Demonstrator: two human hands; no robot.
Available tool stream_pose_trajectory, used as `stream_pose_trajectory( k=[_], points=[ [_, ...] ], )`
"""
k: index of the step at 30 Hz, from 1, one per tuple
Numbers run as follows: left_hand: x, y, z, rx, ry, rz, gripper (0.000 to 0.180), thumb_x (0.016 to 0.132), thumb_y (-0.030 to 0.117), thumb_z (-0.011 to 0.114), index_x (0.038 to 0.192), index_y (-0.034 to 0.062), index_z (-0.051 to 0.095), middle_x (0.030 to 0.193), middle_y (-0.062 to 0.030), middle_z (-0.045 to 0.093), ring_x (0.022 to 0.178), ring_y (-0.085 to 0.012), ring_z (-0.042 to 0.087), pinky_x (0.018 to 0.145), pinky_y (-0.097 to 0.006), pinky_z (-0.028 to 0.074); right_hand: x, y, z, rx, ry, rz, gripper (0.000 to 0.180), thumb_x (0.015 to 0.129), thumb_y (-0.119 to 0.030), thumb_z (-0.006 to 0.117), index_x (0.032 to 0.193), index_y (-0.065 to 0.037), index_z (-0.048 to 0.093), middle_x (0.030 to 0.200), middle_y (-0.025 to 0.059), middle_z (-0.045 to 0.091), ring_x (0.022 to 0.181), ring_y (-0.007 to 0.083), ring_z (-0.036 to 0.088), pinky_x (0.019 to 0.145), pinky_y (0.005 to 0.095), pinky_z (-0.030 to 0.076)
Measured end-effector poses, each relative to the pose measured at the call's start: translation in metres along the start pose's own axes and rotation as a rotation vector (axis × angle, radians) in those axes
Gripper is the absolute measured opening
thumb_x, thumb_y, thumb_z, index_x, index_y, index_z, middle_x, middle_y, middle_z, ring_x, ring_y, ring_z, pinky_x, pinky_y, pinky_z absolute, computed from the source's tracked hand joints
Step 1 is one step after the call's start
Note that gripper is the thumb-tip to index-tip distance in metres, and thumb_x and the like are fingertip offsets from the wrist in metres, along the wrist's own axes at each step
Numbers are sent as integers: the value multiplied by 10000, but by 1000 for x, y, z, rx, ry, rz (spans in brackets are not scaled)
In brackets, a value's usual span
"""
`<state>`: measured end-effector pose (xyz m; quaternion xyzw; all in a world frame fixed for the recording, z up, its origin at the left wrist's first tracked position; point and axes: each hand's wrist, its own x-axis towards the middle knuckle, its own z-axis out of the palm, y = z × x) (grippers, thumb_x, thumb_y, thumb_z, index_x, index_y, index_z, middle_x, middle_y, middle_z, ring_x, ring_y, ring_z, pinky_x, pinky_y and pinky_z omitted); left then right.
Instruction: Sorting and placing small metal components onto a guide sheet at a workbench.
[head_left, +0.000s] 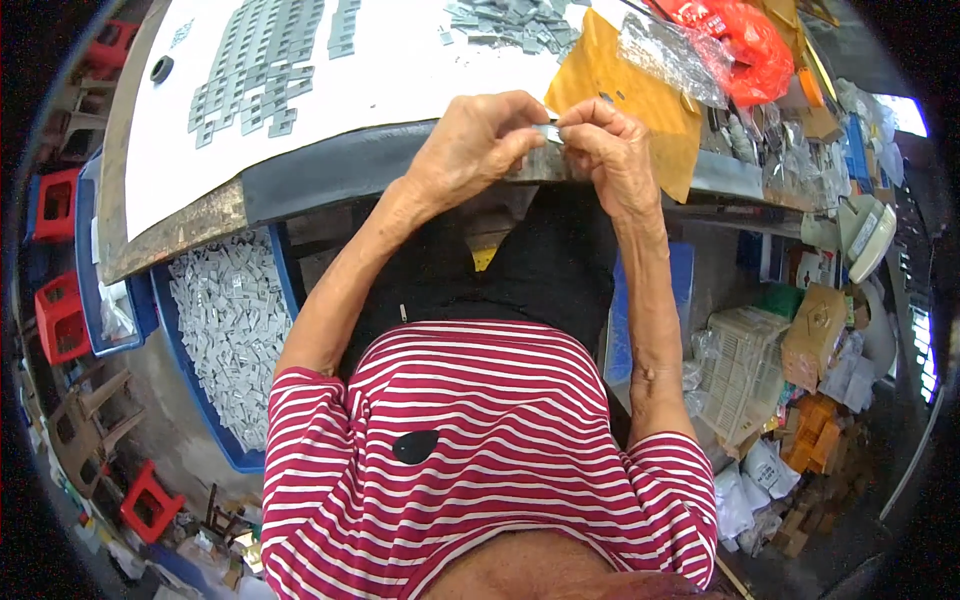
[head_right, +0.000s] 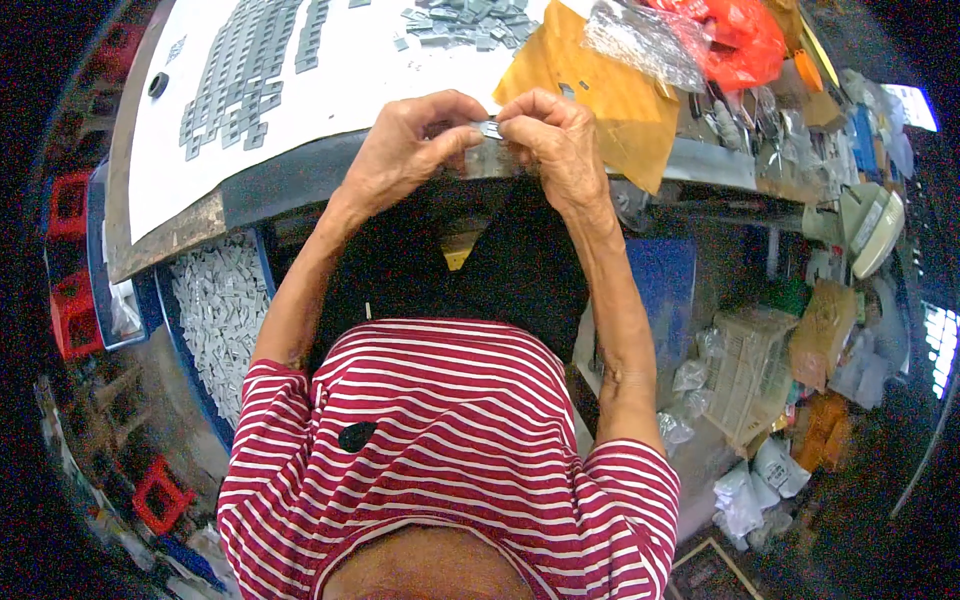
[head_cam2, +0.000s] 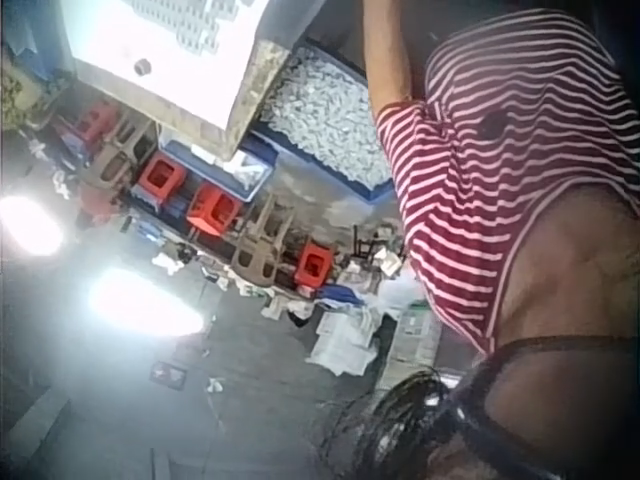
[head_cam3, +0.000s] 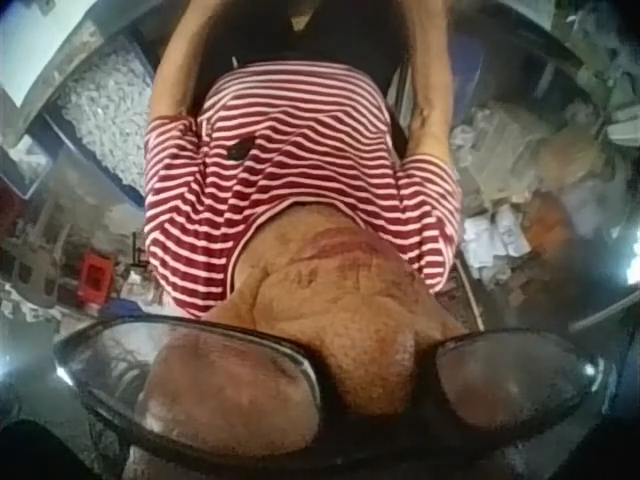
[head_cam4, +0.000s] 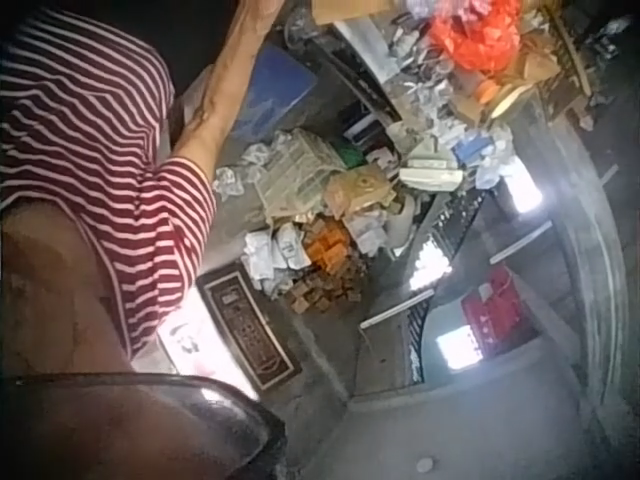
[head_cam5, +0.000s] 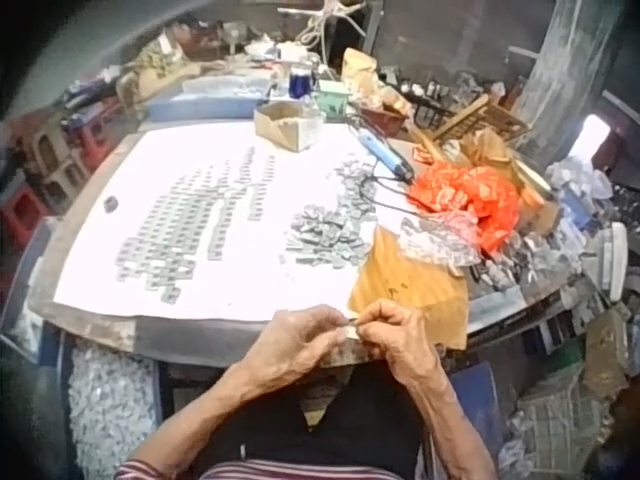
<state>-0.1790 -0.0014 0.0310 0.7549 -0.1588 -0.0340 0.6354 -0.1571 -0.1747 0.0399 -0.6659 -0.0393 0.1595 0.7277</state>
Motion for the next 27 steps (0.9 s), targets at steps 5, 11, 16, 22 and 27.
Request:
stream_pose_trajectory(
  k=[5,11,16,22,27],
  points=[
    [2,-6,-14,203,63,153,166,779,84,583,923,1,578,698,-71,595,650,-114,531,597,-262,440,5,-10,5,-182,-20,30,116,736,-78,592,814,6,605,655,20,569,558,67,511,518,177,396],
    [9,-12,-47,235,204,105,156,799,100,579,908,-10,596,745,-81,624,603,-123,533,554,-248,447,7,-10,0,-200,-27,-50,167,811,-92,556,920,32,581,739,37,586,618,75,534,578,192,426],
    [33,-29,-85,548,344,-9,182,802,115,576,919,-21,606,794,-119,636,637,-154,578,563,-253,481,0,-11,-11,-136,38,-93,145,809,-70,560,911,31,582,748,44,584,616,79,520,580,192,419],
    [64,-66,-113,905,495,180,160,733,167,618,808,27,635,745,-144,596,652,-235,576,617,-322,454,-9,-13,-24,-136,95,-111,128,811,-50,554,906,34,578,748,51,581,611,82,512,578,190,416],
    [74,-73,-117,1078,528,135,134,726,184,629,796,70,636,723,-84,595,706,-244,570,610,-377,428,-14,-10,-34,-142,106,-93,130,816,-53,550,908,35,576,746,48,580,606,83,515,569,192,419]
  ],
)
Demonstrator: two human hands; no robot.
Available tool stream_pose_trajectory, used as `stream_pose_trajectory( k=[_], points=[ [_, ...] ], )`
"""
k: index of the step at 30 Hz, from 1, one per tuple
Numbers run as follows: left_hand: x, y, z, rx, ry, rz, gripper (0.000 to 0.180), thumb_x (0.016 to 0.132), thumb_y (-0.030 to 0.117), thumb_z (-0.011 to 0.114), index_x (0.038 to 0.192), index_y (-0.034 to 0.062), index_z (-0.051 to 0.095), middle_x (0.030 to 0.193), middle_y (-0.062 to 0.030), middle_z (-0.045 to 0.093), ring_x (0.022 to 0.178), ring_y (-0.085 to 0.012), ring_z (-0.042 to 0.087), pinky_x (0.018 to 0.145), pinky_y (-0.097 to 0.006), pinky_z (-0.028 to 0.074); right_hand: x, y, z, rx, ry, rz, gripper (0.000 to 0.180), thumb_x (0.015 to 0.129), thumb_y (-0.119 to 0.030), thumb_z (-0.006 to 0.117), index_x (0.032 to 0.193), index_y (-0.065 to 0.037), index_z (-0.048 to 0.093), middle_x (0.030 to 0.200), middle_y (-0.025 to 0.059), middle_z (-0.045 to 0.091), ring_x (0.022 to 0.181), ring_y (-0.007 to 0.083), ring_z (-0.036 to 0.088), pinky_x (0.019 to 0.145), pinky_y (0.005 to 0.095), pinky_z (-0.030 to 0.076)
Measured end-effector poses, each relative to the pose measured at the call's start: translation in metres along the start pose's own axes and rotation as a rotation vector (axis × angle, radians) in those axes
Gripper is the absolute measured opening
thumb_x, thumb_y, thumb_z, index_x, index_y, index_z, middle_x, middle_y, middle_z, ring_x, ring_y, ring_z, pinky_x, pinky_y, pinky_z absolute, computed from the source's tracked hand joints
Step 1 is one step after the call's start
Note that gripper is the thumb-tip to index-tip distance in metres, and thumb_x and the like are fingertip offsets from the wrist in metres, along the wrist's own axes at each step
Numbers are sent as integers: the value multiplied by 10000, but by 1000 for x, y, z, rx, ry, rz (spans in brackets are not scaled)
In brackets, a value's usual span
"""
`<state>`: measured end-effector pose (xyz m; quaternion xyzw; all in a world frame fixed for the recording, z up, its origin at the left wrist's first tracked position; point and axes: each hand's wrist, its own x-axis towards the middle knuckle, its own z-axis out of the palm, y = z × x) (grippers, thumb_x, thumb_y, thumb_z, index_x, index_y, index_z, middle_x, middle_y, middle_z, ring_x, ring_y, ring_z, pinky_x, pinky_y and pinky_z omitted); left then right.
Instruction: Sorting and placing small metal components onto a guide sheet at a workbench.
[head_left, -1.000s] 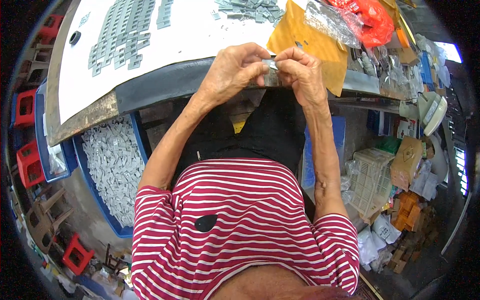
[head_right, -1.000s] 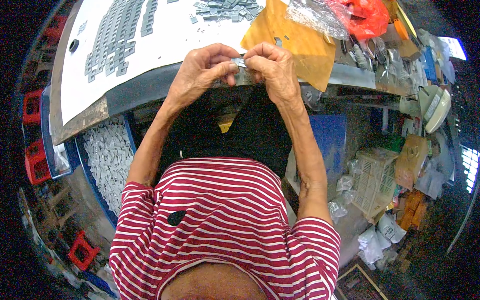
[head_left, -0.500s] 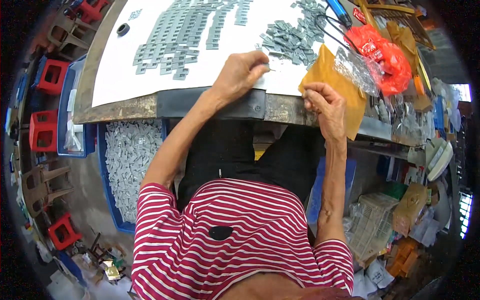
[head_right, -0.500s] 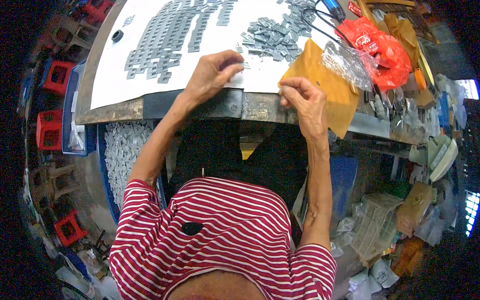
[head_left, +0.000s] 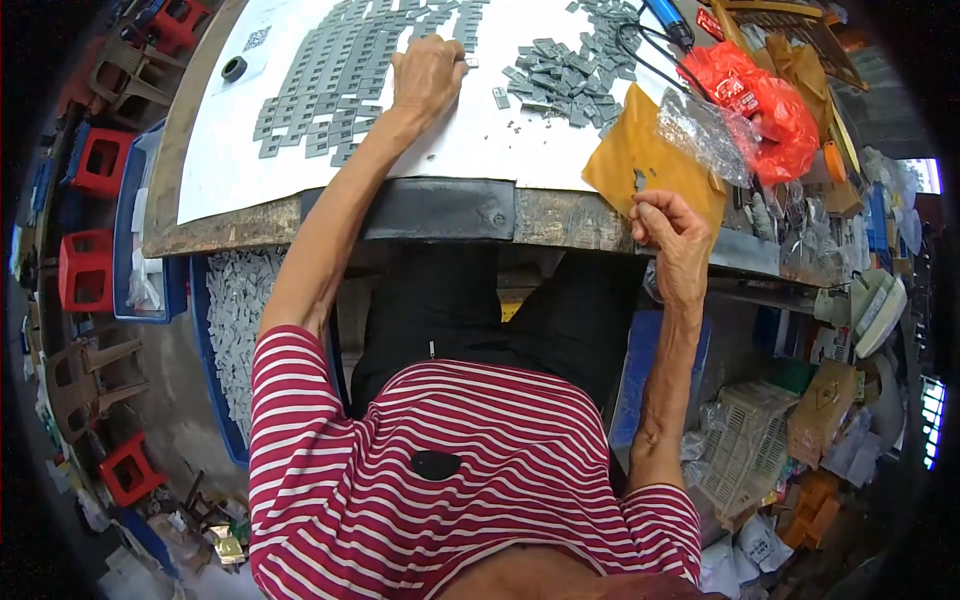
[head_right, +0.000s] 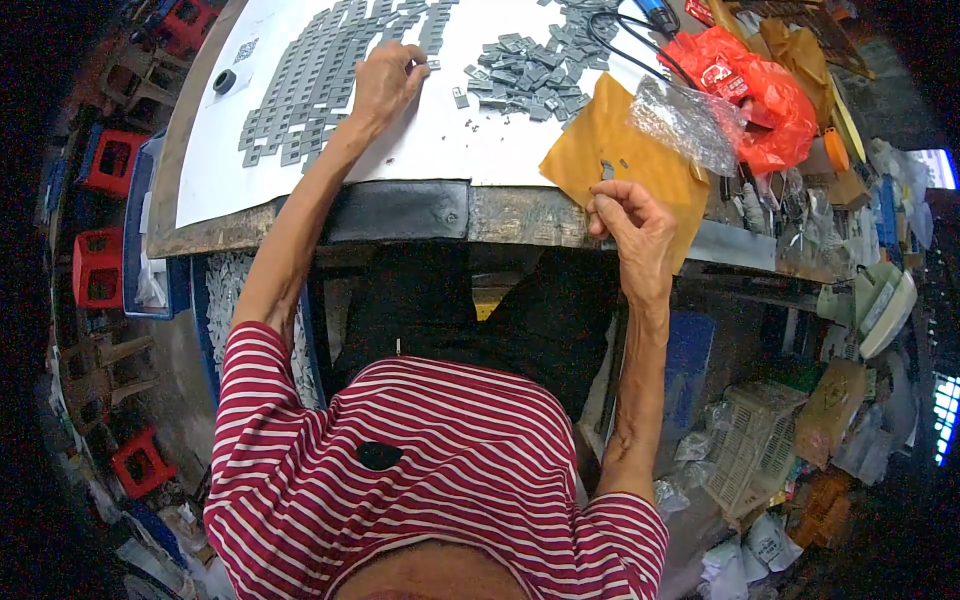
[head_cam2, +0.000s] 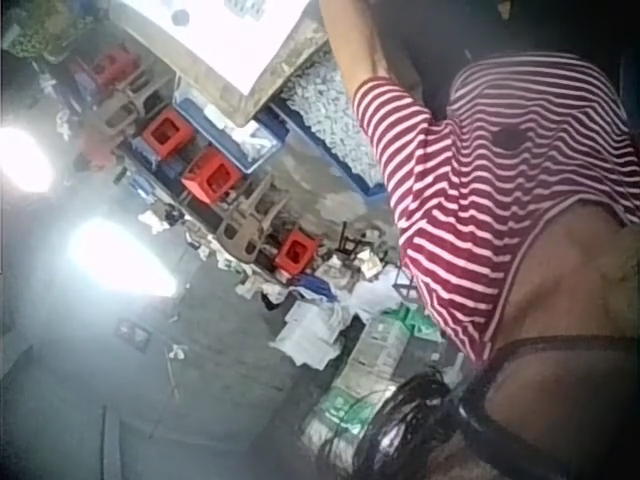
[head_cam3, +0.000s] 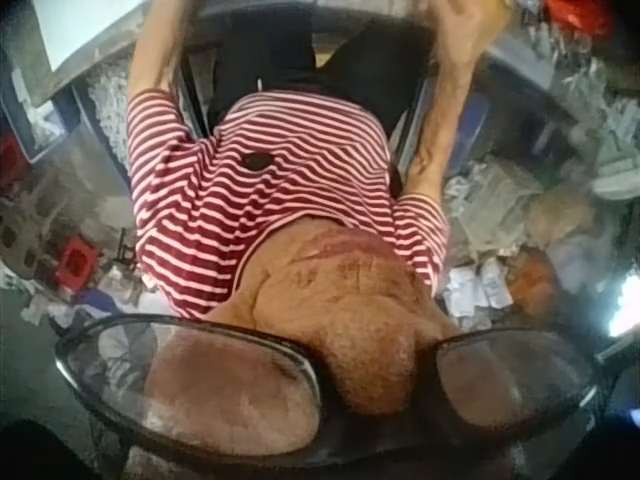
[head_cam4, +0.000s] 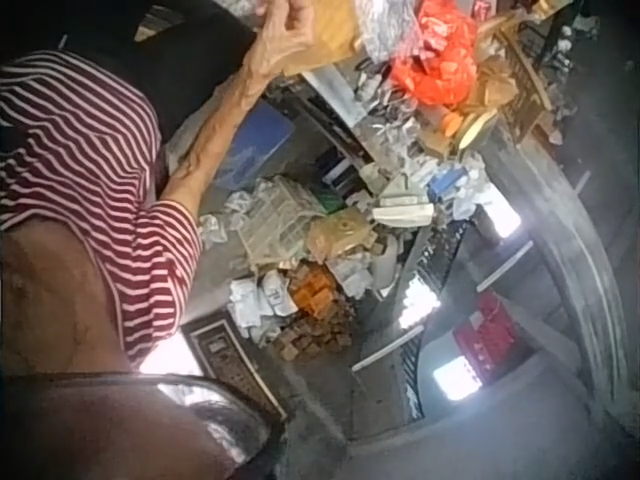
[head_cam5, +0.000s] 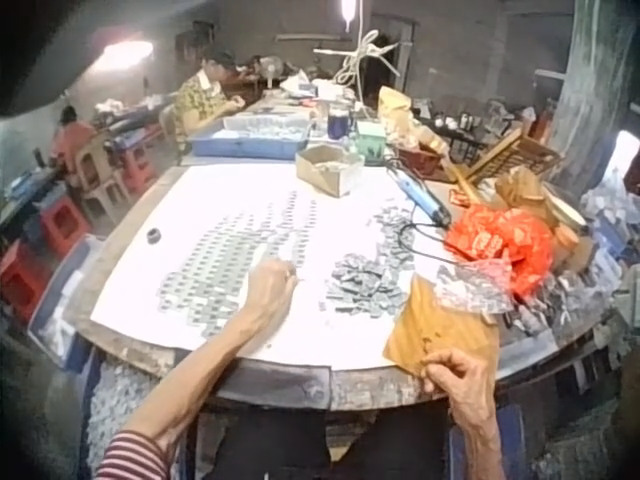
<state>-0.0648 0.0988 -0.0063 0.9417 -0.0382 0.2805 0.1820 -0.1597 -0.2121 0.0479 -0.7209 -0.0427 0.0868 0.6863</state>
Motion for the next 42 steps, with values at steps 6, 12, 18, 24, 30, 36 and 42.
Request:
stream_pose_trajectory(
  k=[6,12,18,24,30,36,42],
  points=[
    [1,-2,-5,121,-3,21,122,727,158,625,818,77,637,768,-84,601,738,-260,567,633,-411,414,5,2,-7,-40,22,-23,129,820,-56,547,908,35,576,740,40,575,598,80,512,563,190,420],
    [-8,24,-9,-238,-67,150,172,773,132,594,896,16,624,821,-126,589,725,-239,561,679,-343,454,19,6,-22,-220,103,-68,135,831,-89,556,925,6,575,737,22,576,580,48,499,475,157,367],
    [-15,24,1,-403,-151,49,200,700,185,635,793,8,629,747,-137,554,727,-281,544,682,-371,435,38,21,-34,-334,175,-103,136,817,-58,545,912,36,571,720,24,568,552,45,469,481,179,367],
    [-12,29,-1,-418,-198,-12,241,692,178,626,811,-30,607,794,-174,580,735,-277,567,680,-356,447,47,33,-46,-609,187,-222,137,793,-83,556,865,25,602,633,-14,544,538,40,474,474,182,369],
    [-14,36,-8,-520,-253,-118,202,693,133,617,790,-34,556,685,-114,573,613,-185,539,585,-303,444,56,39,-49,-857,203,-347,162,803,-108,544,871,29,596,678,39,589,595,76,531,542,224,429],
    [-20,34,-15,-654,-163,-74,179,717,132,607,836,-1,587,655,-59,583,582,-124,530,569,-259,437,60,31,-39,-910,164,-332,179,763,-159,521,791,8,579,766,179,596,719,327,589,649,387,452],
    [-34,71,-51,-1035,-191,-259,218,751,94,613,955,20,617,771,-49,623,683,-88,552,633,-205,442,62,28,-41,-942,128,-296,165,761,-153,509,768,10,524,718,171,585,685,338,574,620,414,434]
  ],
)
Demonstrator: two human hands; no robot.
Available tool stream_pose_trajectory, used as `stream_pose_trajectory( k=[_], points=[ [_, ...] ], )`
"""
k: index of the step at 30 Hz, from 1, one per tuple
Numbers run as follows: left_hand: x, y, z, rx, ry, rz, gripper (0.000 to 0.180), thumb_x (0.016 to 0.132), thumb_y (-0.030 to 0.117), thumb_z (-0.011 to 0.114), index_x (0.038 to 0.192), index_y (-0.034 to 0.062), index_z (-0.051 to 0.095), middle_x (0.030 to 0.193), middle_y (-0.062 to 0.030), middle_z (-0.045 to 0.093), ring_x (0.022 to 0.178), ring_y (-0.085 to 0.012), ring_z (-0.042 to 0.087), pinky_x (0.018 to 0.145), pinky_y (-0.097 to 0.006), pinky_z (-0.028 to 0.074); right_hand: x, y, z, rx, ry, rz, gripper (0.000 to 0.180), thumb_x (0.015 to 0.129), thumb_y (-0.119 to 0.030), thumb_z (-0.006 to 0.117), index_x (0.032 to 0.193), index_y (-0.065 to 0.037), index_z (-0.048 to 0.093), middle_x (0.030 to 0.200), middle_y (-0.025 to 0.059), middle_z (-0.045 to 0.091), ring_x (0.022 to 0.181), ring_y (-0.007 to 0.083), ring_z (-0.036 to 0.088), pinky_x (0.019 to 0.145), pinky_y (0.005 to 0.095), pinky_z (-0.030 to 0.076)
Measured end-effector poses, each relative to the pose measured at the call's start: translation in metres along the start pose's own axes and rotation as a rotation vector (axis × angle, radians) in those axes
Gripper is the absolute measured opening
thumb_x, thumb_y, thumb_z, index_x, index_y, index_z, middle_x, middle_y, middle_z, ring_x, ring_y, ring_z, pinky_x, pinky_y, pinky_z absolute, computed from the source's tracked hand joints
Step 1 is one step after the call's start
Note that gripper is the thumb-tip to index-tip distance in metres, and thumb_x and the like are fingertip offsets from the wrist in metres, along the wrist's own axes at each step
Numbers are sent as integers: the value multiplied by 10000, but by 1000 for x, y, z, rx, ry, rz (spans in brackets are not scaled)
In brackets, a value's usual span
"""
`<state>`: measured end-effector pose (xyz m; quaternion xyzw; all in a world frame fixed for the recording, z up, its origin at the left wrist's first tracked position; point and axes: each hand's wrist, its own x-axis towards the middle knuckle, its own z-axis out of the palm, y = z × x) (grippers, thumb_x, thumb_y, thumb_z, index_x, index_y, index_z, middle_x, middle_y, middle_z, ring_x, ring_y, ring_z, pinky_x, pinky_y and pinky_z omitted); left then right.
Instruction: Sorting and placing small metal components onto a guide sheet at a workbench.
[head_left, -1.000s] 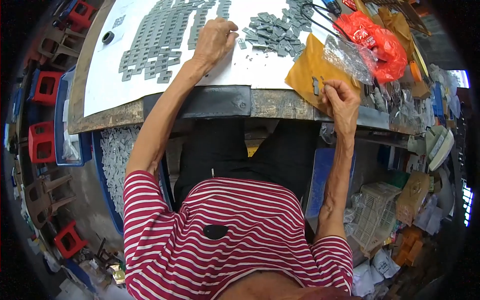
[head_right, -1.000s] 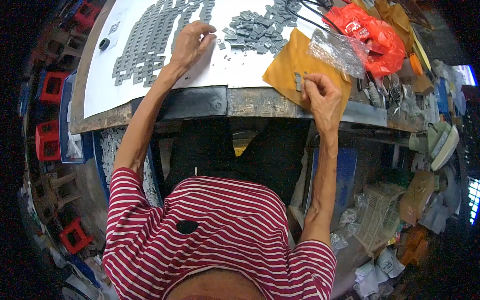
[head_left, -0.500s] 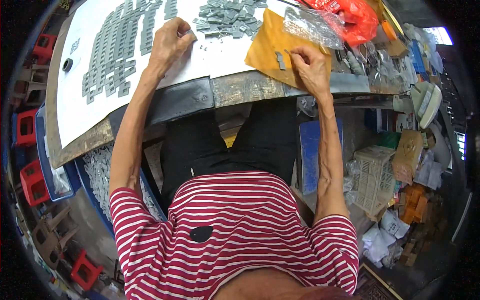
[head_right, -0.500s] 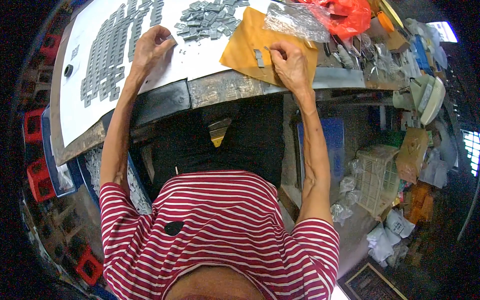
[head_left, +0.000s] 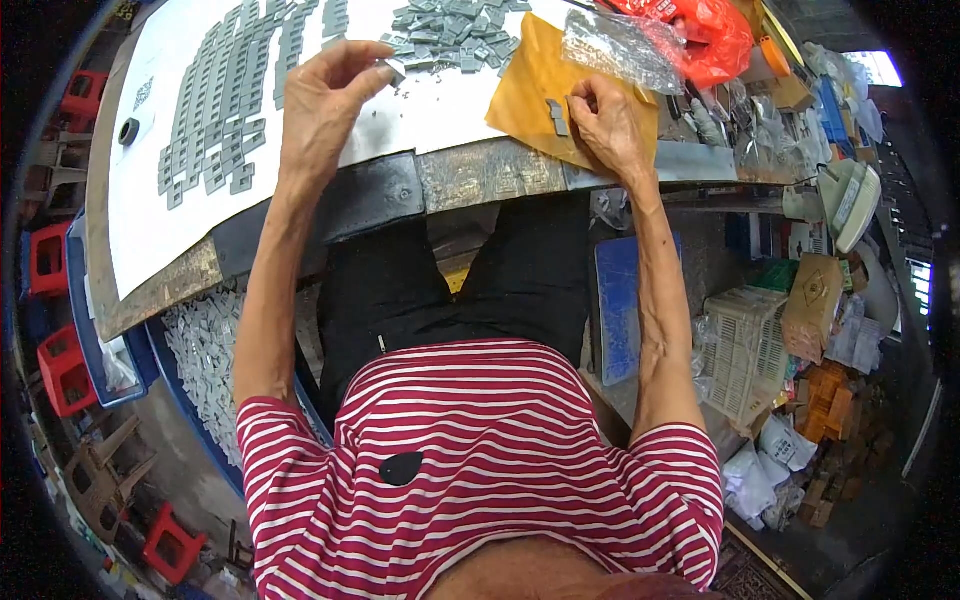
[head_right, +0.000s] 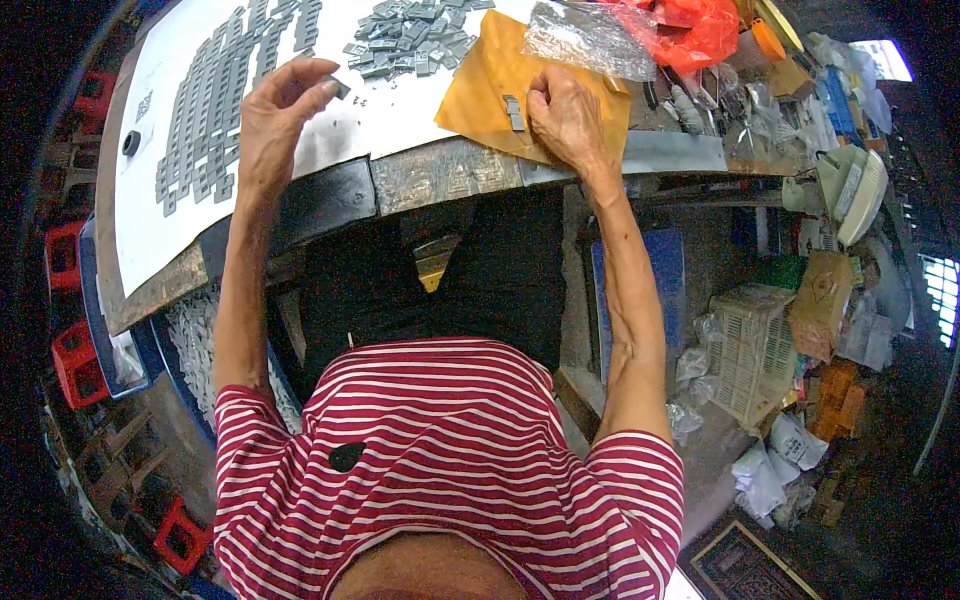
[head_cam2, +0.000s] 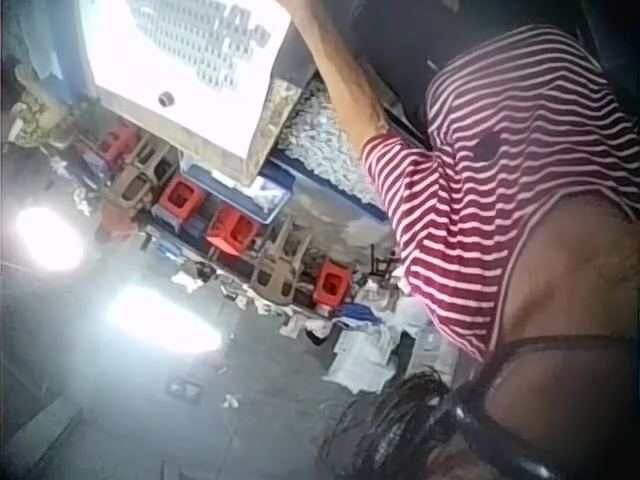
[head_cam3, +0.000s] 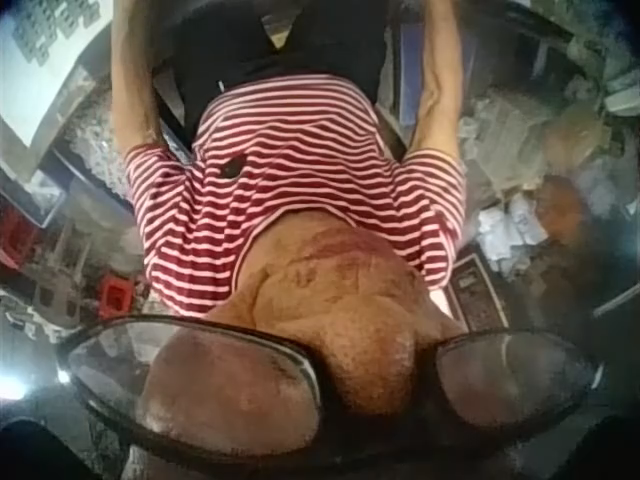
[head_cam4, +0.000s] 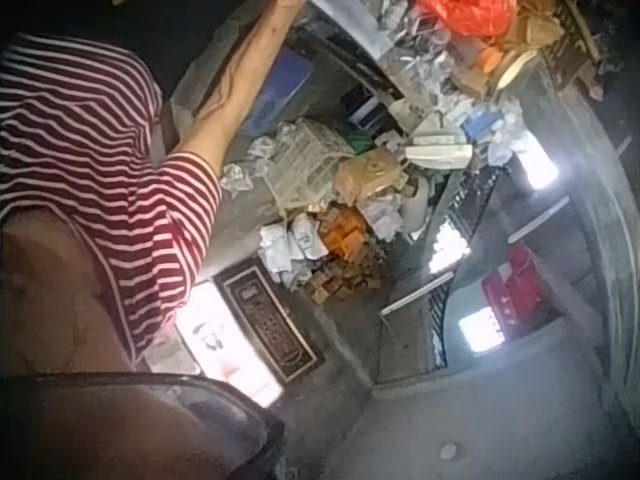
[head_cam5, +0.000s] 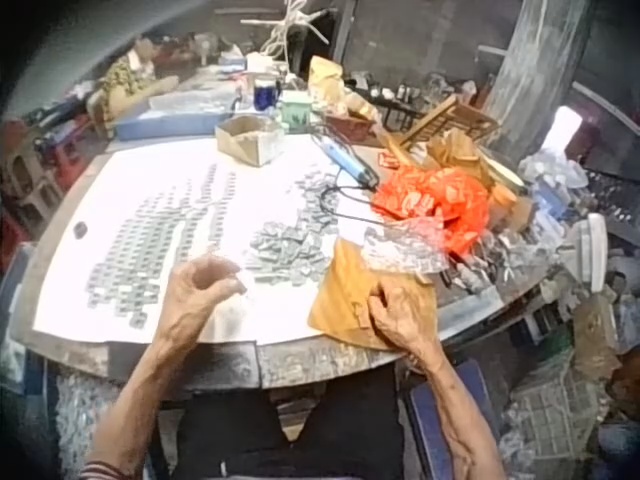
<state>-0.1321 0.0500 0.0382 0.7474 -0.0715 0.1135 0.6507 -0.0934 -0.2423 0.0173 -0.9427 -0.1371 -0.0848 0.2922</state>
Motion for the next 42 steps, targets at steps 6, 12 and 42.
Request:
stream_pose_trajectory(
  k=[6,12,42],
  points=[
    [-23,14,16,-217,-52,-158,183,756,107,624,903,5,584,712,-44,606,624,-79,549,588,-193,425,0,0,1,-92,34,-125,161,786,-133,527,772,27,518,640,122,549,606,207,558,574,324,436],
    [-36,19,30,-306,-134,-230,158,786,105,596,889,-1,541,688,-41,600,576,-64,528,530,-170,401,0,13,1,-31,29,-85,145,803,-117,515,790,27,510,687,105,567,608,159,559,547,302,444],
    [-52,24,57,-333,-243,-318,168,812,88,556,945,-13,537,710,-57,610,583,-62,553,532,-168,436,-25,-41,-14,1020,-62,320,76,732,-13,603,800,4,572,675,48,606,557,74,577,506,161,447]
  ],
)
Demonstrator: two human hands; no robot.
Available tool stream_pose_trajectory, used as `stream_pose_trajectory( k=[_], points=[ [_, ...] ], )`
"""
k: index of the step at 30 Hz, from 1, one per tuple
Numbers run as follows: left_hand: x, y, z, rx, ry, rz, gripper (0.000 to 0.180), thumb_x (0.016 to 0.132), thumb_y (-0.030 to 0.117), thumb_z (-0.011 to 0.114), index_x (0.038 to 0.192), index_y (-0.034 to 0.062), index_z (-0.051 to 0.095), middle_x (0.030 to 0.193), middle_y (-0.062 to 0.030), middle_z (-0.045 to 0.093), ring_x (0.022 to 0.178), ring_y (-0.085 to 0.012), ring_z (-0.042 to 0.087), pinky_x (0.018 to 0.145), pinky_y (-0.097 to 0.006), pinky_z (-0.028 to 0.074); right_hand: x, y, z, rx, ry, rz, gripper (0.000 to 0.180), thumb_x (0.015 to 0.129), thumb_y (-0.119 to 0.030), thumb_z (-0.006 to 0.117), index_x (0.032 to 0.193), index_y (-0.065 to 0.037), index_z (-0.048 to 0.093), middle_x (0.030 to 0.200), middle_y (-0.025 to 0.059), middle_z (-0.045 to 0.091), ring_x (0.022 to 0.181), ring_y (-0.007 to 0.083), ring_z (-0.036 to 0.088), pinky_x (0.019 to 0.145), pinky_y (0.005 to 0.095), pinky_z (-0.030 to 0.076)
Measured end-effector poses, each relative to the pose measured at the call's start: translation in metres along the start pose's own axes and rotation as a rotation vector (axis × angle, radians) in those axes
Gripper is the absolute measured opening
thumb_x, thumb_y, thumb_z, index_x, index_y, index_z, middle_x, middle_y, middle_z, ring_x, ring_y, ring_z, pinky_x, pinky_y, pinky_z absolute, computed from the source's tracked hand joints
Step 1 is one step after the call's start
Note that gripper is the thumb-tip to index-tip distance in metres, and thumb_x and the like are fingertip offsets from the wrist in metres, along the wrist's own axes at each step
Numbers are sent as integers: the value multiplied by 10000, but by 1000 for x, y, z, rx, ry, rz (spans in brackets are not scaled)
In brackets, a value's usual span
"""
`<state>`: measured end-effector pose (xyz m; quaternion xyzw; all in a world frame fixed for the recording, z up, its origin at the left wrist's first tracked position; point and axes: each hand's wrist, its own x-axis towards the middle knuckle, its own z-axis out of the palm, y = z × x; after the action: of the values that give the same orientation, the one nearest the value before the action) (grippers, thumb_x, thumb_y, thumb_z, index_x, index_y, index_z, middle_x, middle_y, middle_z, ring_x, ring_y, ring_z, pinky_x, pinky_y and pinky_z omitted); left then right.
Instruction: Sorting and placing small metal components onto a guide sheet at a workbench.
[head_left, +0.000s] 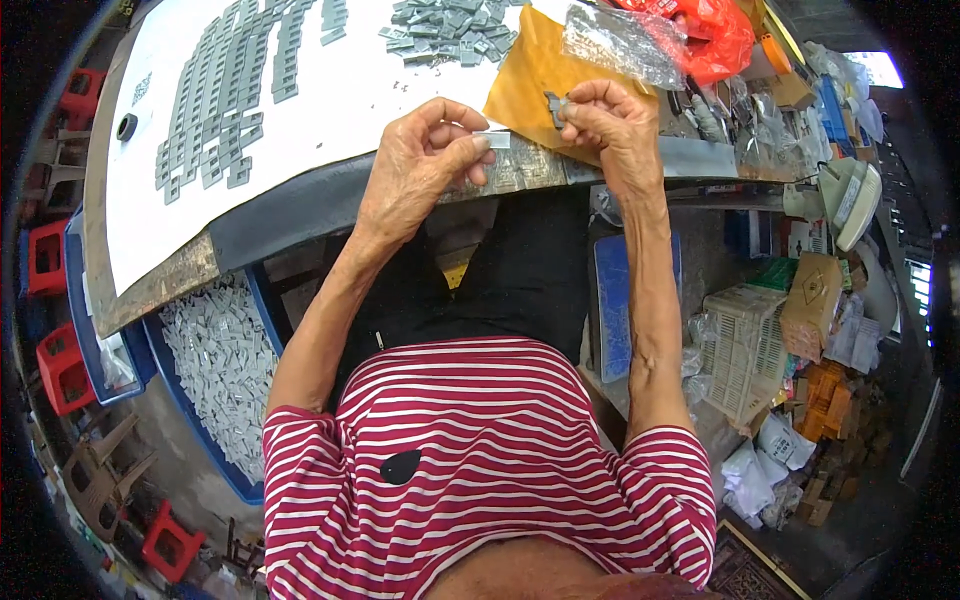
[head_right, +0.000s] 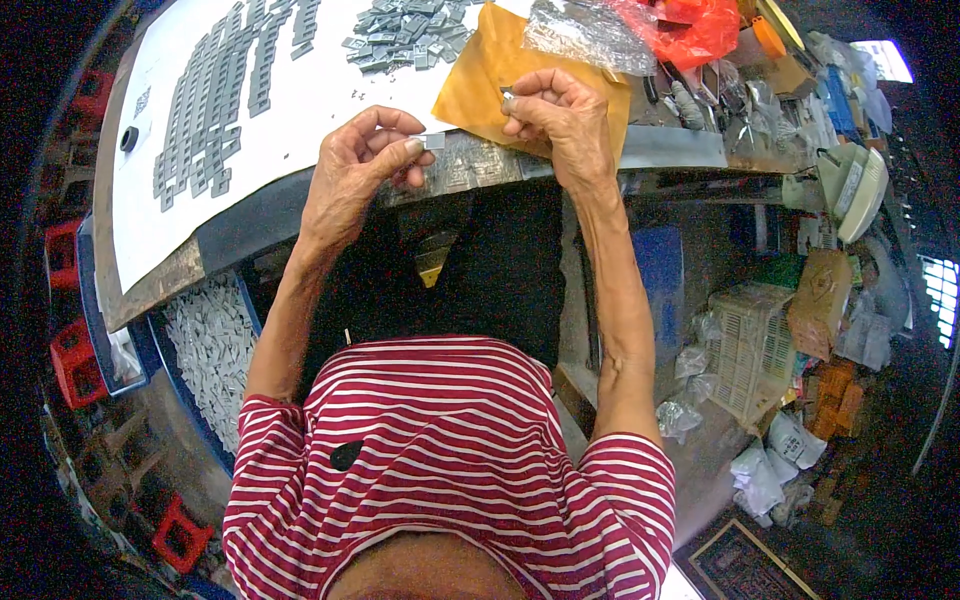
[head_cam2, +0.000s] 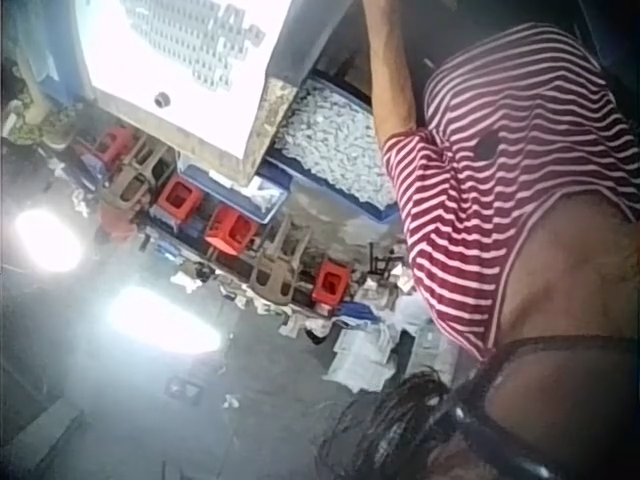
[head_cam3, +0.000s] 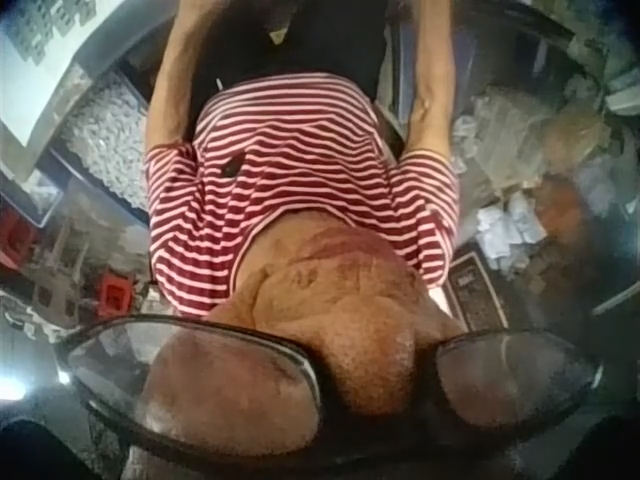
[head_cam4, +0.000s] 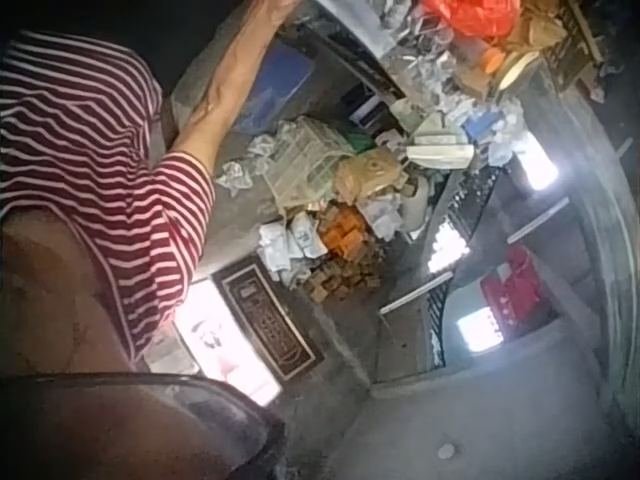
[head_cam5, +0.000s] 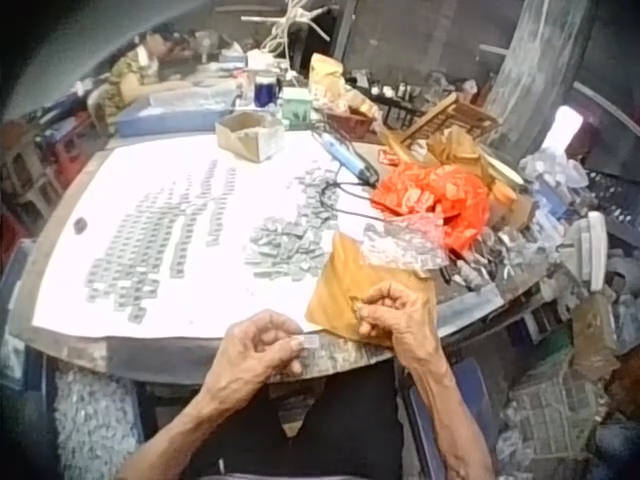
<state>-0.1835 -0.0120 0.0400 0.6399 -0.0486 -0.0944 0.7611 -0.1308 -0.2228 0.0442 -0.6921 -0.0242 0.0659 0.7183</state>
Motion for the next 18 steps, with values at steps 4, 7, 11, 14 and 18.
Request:
stream_pose_trajectory(
  k=[4,7,11,14,18],
  points=[
    [-4,-1,1,-35,-19,-53,177,826,100,548,964,-12,539,728,-63,611,582,-66,543,589,-192,453,-11,-3,10,43,-4,81,95,730,-29,600,817,3,575,662,43,603,544,68,568,491,148,419],
    [-5,-4,1,-63,-23,-42,176,822,86,549,959,-22,533,711,-62,610,578,-65,560,537,-167,447,-18,-1,14,41,-64,72,109,737,-39,600,834,5,579,668,42,604,548,68,569,507,148,425],
    [-7,-10,2,-79,-32,-4,184,824,76,537,968,-38,524,718,-72,609,589,-77,569,553,-178,462,-25,2,19,89,-103,98,119,743,-46,602,850,4,587,695,55,616,569,78,582,517,155,436],
    [-9,-14,0,-86,-40,6,189,822,63,528,976,-45,518,728,-79,609,600,-83,574,558,-179,464,-31,2,25,93,-123,110,115,754,-45,599,854,11,587,706,67,621,583,89,591,531,167,454],
    [-12,-14,-1,-26,-58,21,193,815,46,520,984,-48,515,737,-82,607,618,-87,579,562,-178,464,-38,1,31,5,-170,55,117,777,-44,589,869,26,577,722,80,624,594,100,596,554,183,477]
  ],
)
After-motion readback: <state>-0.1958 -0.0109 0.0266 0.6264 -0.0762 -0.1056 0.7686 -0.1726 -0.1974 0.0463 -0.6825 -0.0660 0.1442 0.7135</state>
